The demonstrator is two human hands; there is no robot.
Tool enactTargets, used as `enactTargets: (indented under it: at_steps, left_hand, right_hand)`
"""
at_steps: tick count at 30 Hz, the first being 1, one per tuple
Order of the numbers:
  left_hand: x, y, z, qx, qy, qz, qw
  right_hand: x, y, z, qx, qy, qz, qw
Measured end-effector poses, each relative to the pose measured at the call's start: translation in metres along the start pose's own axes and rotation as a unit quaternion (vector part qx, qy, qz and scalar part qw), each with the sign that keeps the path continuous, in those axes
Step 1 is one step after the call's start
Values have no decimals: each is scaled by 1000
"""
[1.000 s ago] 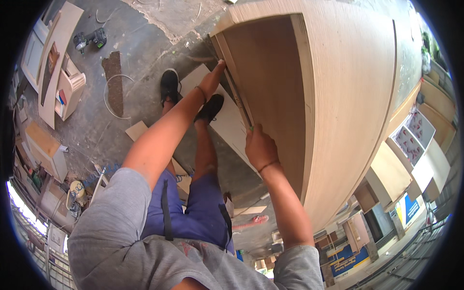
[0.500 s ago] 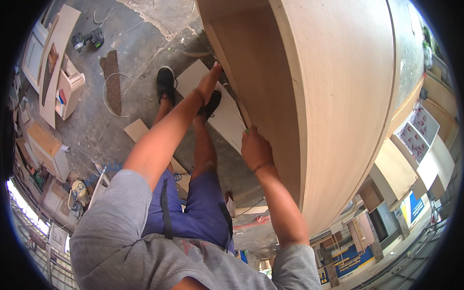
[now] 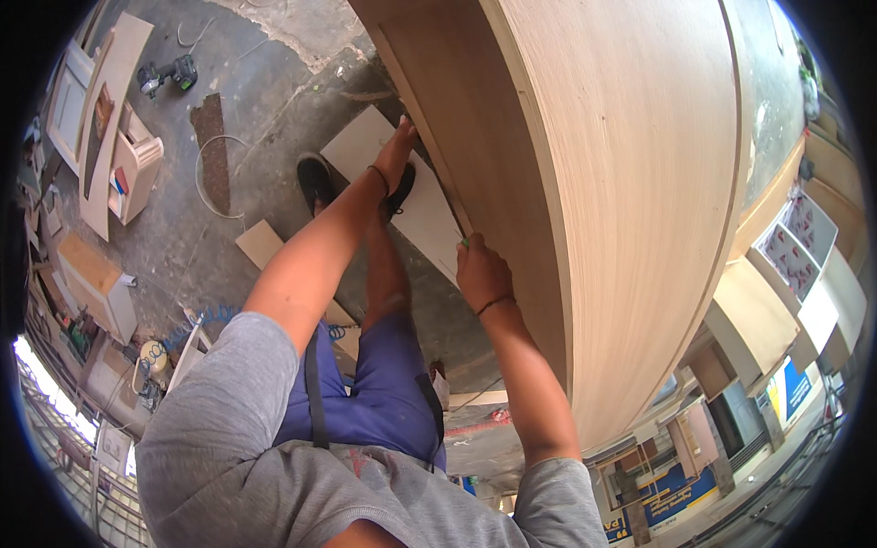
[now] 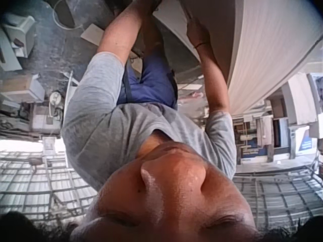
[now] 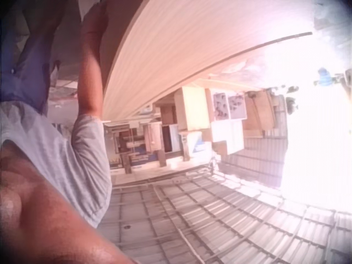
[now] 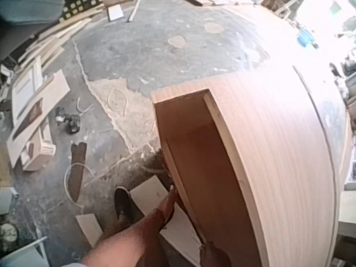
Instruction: The person applies a strip of material to the edge of a curved wooden furniture component, presses it down using a wooden block, trims the excess strip with a utility knife, and cuts a wooden piece with a hand saw.
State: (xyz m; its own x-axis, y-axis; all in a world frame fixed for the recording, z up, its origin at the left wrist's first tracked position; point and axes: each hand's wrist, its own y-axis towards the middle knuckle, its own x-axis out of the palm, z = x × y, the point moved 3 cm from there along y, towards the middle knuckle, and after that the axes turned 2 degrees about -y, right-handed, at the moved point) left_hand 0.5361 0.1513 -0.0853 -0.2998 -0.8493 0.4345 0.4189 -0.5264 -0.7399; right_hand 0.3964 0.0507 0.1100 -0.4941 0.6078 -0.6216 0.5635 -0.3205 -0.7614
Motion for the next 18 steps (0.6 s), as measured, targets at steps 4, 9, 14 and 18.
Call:
enactTargets:
  at_steps: [4,9,14,18]
  left_hand:
    - [26,-48,-7,-5,-78,6,997]
    - [28,-41,-24,-41,-64,-32,997]
    - [20,-15,-16,-51,-37,-1,998]
    - [32,-48,-31,16,-106,-56,993]
  right_hand:
    - [-13,-55,15,-20,3,44,999]
    - [7,-43,38,-5,-9,8,1000]
    - [36,-12,42,-23,-40,42,998]
    - [16,-59,39,-18,29,45,998]
